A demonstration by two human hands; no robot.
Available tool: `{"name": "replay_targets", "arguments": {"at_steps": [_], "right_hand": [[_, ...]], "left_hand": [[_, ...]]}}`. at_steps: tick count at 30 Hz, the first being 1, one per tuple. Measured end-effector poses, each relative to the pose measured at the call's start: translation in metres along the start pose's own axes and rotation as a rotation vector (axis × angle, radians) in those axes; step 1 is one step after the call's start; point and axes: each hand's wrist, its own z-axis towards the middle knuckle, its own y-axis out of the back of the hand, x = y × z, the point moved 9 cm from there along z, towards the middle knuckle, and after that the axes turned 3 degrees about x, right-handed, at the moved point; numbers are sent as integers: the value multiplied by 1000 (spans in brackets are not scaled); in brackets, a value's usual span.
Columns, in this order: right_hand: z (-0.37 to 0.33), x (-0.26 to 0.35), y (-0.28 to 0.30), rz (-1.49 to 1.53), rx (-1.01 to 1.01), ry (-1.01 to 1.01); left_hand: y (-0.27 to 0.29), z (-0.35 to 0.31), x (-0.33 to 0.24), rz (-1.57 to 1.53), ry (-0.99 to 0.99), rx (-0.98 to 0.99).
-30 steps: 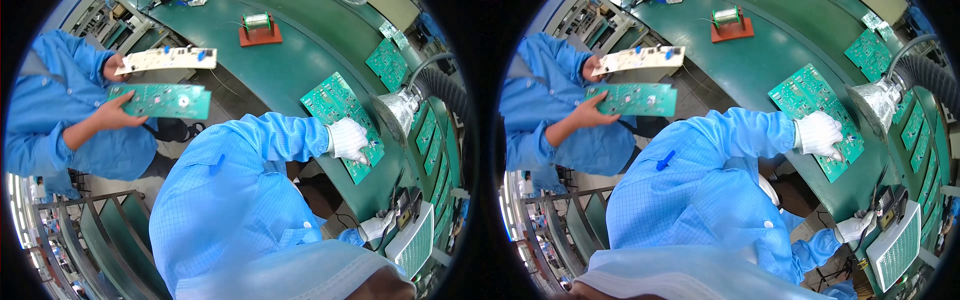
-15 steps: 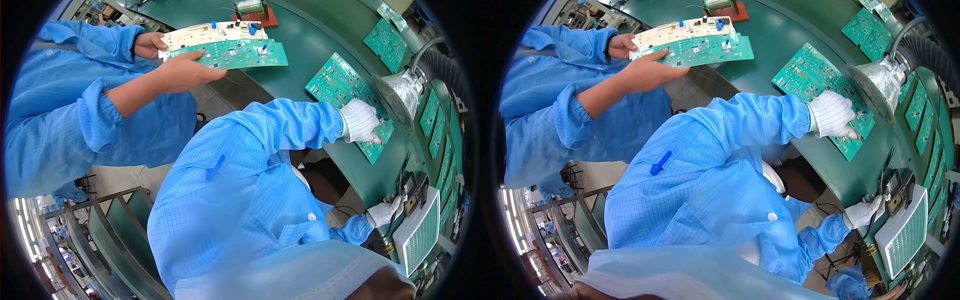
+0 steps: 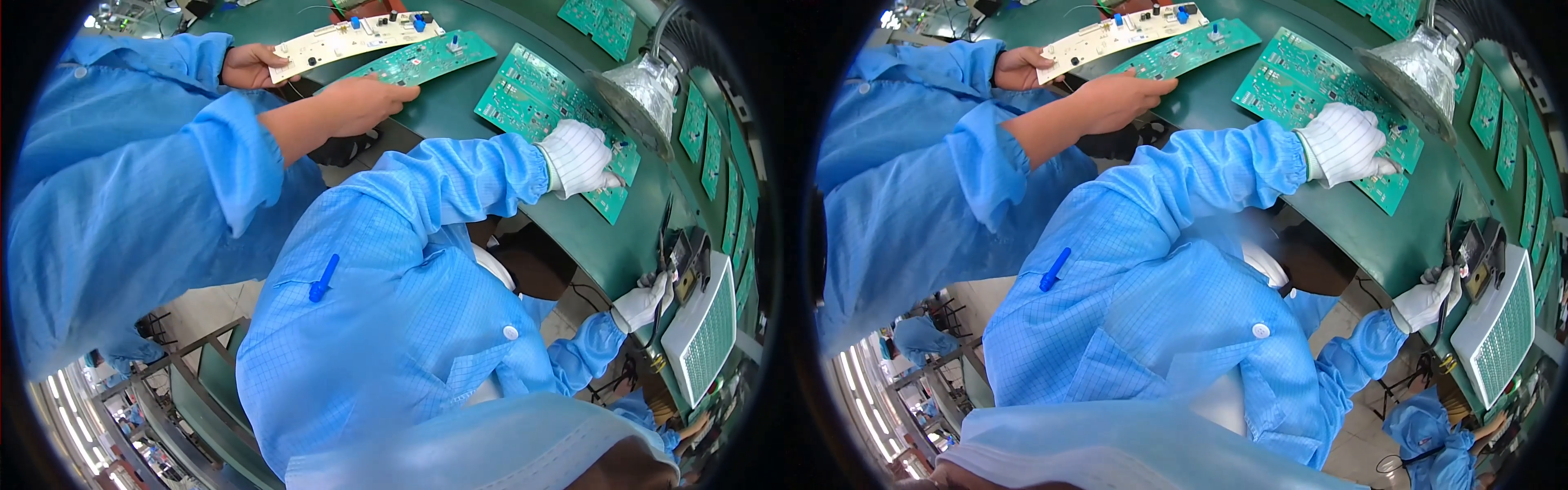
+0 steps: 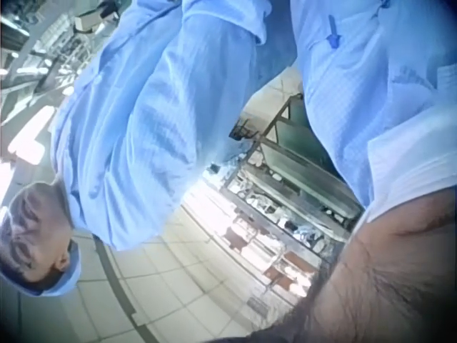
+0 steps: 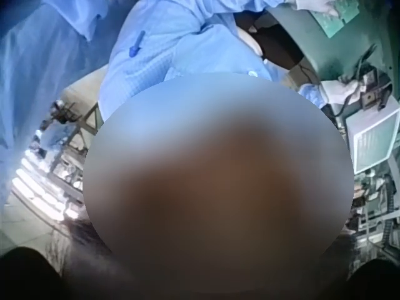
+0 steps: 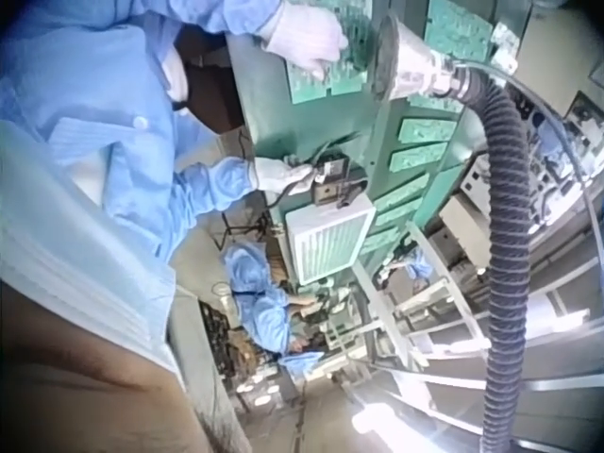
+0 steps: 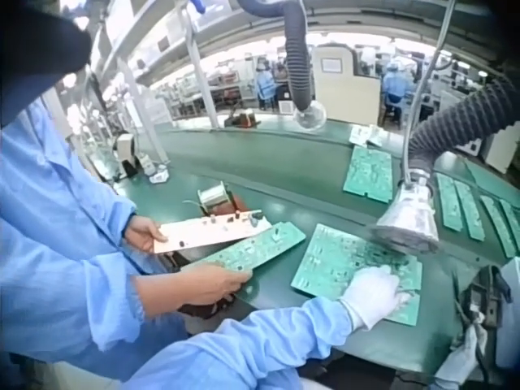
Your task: Soldering electronic components onto printed circuit boards at a manual assembly station.
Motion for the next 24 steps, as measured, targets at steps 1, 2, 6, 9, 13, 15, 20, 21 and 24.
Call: {"name": "replay_targets", "arguments": {"at_steps": [1, 2, 6, 9, 13, 15, 20, 21, 24], "right_hand": [[-5, 4, 4, -9, -10, -4], [-9, 6, 7, 24, -21, -27], [-15, 11, 7, 79, -30, -63], [-15, 14, 8, 64, -27, -68], [-13, 7, 11, 99, 3, -81], [-13, 6, 13, 138, -18, -73], [-14, 5, 12, 171, -23, -105], [-15, 5, 10, 181, -16, -110], [-17, 4, 11, 149, -24, -125]], "left_hand": [[3, -7, -4, -8, -9, 6], [8, -14, -7, -16, -21, -22], [36, -47, -21, 16, -88, -330], [55, -70, -40, 1, -165, -549], [37, -91, -66, -39, -266, -401], [30, -99, -71, -45, -285, -379], [10, -104, -74, -43, -322, -325], [9, -104, -75, -38, -326, -313], [6, -104, -76, -42, -337, -283]]}}
